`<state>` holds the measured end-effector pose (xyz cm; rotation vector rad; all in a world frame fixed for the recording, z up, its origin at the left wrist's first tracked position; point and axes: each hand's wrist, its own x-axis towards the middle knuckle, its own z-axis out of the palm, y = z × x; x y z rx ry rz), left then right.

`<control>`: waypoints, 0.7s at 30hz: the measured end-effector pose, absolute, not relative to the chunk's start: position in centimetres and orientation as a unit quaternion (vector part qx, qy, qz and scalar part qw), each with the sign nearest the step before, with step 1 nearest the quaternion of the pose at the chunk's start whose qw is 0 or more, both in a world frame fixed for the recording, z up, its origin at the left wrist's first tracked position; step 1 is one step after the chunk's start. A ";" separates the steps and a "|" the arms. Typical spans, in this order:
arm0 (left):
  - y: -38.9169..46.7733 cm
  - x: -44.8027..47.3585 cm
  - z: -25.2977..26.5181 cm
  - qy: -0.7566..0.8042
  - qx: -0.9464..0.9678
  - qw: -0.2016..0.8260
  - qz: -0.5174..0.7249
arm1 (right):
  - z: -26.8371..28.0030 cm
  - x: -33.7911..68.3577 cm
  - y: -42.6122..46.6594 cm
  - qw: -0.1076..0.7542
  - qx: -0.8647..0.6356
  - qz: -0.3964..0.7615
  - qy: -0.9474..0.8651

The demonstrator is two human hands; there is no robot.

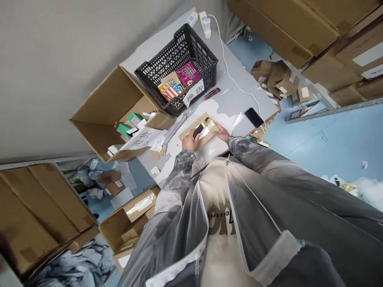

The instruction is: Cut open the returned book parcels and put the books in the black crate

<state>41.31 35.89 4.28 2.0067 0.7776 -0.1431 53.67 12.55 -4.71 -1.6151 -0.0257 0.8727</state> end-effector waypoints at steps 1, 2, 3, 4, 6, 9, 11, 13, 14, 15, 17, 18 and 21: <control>36.0 42.4 4.2 0.294 0.823 0.482 -0.060 | -5.1 53.6 12.6 0.610 -0.698 0.374 -0.006; 36.2 43.3 4.0 0.269 0.831 0.482 -0.069 | -5.5 53.5 12.6 0.614 -0.696 0.371 -0.002; 36.4 43.9 3.9 0.246 0.842 0.472 -0.082 | -5.8 53.5 12.7 0.620 -0.692 0.369 0.000; 36.6 44.4 3.8 0.224 0.856 0.455 -0.099 | -6.2 53.4 12.7 0.627 -0.687 0.367 0.000; 36.9 44.7 3.7 0.184 0.882 0.413 -0.134 | -6.6 53.4 12.8 0.639 -0.674 0.369 -0.004; 36.8 44.5 3.8 0.132 0.911 0.347 -0.178 | -6.1 53.4 13.1 0.644 -0.669 0.371 -0.013; 36.5 44.5 3.8 0.109 0.925 0.306 -0.196 | -5.1 53.4 13.1 0.635 -0.677 0.371 -0.015; 36.3 44.6 3.7 0.094 0.933 0.282 -0.202 | -3.8 53.4 13.1 0.619 -0.691 0.373 -0.010; 36.3 44.7 3.6 0.088 0.935 0.276 -0.203 | -3.2 53.4 13.1 0.610 -0.698 0.375 -0.006; 36.4 44.8 3.6 0.082 0.937 0.272 -0.203 | -2.7 53.4 13.1 0.600 -0.706 0.378 -0.001; 36.9 44.6 3.5 0.078 0.937 0.272 -0.203 | -1.9 53.4 13.1 0.579 -0.721 0.381 0.009; 37.3 44.4 3.6 0.083 0.936 0.277 -0.203 | -1.6 53.4 13.2 0.569 -0.727 0.383 0.012; 38.7 42.7 4.2 0.104 0.931 0.280 -0.209 | -1.2 53.4 13.9 0.541 -0.746 0.388 0.022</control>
